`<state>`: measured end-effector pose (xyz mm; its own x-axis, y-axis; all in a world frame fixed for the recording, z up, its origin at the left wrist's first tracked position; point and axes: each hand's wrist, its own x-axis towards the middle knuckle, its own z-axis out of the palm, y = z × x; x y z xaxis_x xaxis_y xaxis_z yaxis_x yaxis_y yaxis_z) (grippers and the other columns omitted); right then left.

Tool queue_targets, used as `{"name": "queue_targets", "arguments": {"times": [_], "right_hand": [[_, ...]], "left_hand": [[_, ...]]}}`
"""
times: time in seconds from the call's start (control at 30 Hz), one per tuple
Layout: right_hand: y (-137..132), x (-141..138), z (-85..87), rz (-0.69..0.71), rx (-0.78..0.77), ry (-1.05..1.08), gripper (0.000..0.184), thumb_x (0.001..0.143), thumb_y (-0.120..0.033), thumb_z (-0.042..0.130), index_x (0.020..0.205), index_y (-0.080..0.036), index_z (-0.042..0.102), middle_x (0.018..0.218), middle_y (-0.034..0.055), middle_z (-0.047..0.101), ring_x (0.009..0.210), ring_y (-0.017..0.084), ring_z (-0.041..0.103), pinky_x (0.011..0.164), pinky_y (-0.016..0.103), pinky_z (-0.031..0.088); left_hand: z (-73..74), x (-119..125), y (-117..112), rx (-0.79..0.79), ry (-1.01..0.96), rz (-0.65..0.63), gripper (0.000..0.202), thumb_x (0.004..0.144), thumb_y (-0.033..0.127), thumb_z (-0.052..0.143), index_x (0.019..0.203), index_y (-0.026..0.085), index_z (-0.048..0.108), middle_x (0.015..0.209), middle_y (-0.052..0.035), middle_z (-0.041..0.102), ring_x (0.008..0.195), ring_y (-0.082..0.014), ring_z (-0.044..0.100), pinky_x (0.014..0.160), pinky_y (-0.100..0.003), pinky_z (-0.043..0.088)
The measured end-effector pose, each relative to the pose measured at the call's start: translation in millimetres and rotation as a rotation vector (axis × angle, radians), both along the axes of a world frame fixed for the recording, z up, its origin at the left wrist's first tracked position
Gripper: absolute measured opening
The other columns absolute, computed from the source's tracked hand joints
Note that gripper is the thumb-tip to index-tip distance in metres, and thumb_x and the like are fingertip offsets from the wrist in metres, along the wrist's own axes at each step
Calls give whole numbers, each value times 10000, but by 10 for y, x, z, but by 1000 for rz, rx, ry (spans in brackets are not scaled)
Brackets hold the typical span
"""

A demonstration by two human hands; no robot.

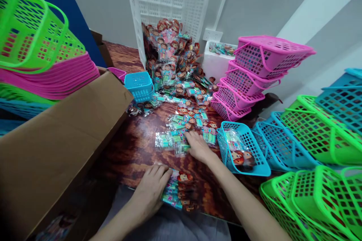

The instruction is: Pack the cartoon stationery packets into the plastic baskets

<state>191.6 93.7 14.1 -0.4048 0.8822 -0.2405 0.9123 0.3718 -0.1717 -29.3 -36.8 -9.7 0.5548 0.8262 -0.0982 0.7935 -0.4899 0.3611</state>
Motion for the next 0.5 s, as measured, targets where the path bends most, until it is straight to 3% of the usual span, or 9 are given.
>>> {"name": "queue_targets", "arguments": {"times": [0.07, 0.17, 0.23, 0.5], "right_hand": [[-43, 8, -43, -25, -13, 6, 422, 785, -141, 650, 1195, -172, 556, 1222, 121, 585, 1117, 271, 492, 903, 363, 362], [-144, 19, -55, -11, -47, 26, 159, 788, -151, 649, 938, -184, 610, 1024, 75, 642, 987, 242, 536, 841, 331, 371], [-140, 12, -15, 17, -63, 59, 110, 789, -168, 654, 878, -194, 594, 966, 42, 636, 951, 213, 539, 805, 295, 374], [602, -264, 88, 96, -113, 103, 199, 722, -189, 721, 891, -187, 616, 1088, 35, 626, 1048, 198, 521, 855, 254, 388]], "left_hand": [[-14, -2, -8, 4, -21, 13, 679, 714, 129, 570, 1376, 195, 434, 1318, -92, 513, 1215, -294, 417, 1132, -464, 276], [-24, -4, -16, 8, -53, 30, 663, 725, 124, 551, 1375, 201, 446, 1327, -85, 511, 1217, -292, 414, 1135, -458, 272], [-15, -6, -14, 1, -58, 22, 667, 712, 124, 555, 1367, 194, 454, 1328, -87, 508, 1223, -293, 407, 1139, -456, 265], [6, -5, -8, -17, -51, 19, 704, 672, 132, 569, 1361, 201, 443, 1339, -78, 500, 1243, -288, 388, 1147, -457, 248]]}}
